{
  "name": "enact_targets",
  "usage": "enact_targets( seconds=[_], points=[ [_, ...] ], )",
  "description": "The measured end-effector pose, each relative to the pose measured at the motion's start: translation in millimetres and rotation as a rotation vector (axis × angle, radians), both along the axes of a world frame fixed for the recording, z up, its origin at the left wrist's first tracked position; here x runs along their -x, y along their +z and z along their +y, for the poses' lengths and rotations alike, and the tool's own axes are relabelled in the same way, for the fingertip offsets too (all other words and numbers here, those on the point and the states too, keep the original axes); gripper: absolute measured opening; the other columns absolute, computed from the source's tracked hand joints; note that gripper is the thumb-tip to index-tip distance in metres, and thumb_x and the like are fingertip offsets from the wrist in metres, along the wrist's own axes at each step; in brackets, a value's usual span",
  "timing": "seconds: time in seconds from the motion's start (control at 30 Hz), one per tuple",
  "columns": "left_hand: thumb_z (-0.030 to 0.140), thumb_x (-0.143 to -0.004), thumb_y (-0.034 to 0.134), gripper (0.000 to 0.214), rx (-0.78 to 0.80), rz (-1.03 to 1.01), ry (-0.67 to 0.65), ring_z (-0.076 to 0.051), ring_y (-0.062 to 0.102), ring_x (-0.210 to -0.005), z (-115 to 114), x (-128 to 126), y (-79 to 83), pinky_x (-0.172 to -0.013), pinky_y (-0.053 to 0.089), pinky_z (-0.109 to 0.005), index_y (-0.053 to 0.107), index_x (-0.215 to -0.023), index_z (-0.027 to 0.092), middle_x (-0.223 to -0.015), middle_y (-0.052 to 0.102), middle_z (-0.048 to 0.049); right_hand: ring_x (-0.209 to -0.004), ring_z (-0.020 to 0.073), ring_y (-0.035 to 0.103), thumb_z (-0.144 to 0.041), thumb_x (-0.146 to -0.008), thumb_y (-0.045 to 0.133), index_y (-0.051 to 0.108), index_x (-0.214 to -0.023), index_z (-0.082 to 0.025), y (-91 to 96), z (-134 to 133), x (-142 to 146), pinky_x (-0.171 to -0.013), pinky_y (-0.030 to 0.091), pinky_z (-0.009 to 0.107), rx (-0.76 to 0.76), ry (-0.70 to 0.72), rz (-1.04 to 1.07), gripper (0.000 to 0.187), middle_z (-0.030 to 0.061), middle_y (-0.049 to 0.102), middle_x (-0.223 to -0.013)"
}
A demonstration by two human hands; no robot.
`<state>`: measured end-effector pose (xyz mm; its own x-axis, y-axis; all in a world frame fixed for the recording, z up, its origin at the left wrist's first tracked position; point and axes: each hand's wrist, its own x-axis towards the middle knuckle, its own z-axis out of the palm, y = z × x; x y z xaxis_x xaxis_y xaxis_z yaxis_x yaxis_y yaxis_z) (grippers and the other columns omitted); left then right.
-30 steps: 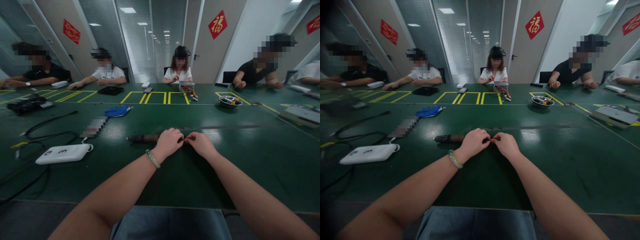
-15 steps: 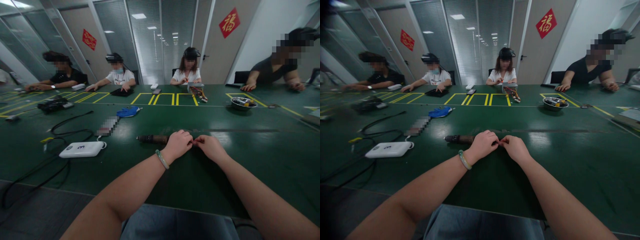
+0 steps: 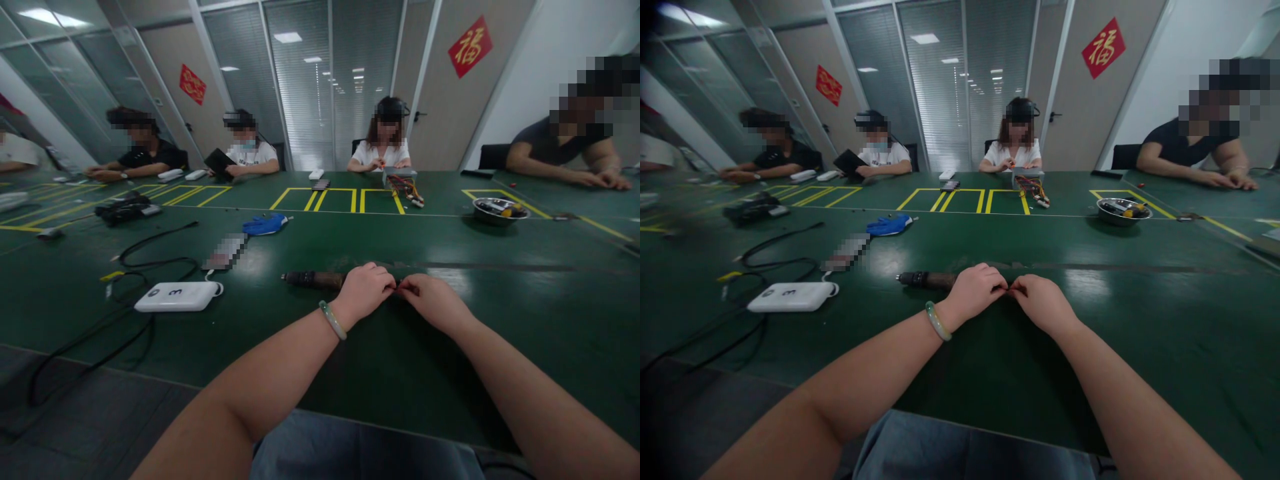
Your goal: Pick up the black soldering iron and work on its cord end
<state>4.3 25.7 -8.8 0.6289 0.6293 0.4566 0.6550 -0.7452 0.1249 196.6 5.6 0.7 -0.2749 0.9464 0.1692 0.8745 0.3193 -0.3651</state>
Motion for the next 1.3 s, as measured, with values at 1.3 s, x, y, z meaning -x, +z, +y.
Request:
enact_targets(
  seconds=[1.3],
  points=[
    [0.028,-0.092,0.057,0.013,0.066,0.018,-0.01,-0.019,0.053,-0.099,2,2,1.9,-0.089,0.046,-0.033,0.065,-0.095,0.018,-0.099,0.064,-0.0039,-0.12,0.0252,0.048,-0.032,-0.086,0.057,0.069,-0.081,-0.02,-25.1,17,-3,-0.101,0.035,0.042,-0.176,0.036,0.096,0.017,0.0076,0.056,-0.126]
  ],
)
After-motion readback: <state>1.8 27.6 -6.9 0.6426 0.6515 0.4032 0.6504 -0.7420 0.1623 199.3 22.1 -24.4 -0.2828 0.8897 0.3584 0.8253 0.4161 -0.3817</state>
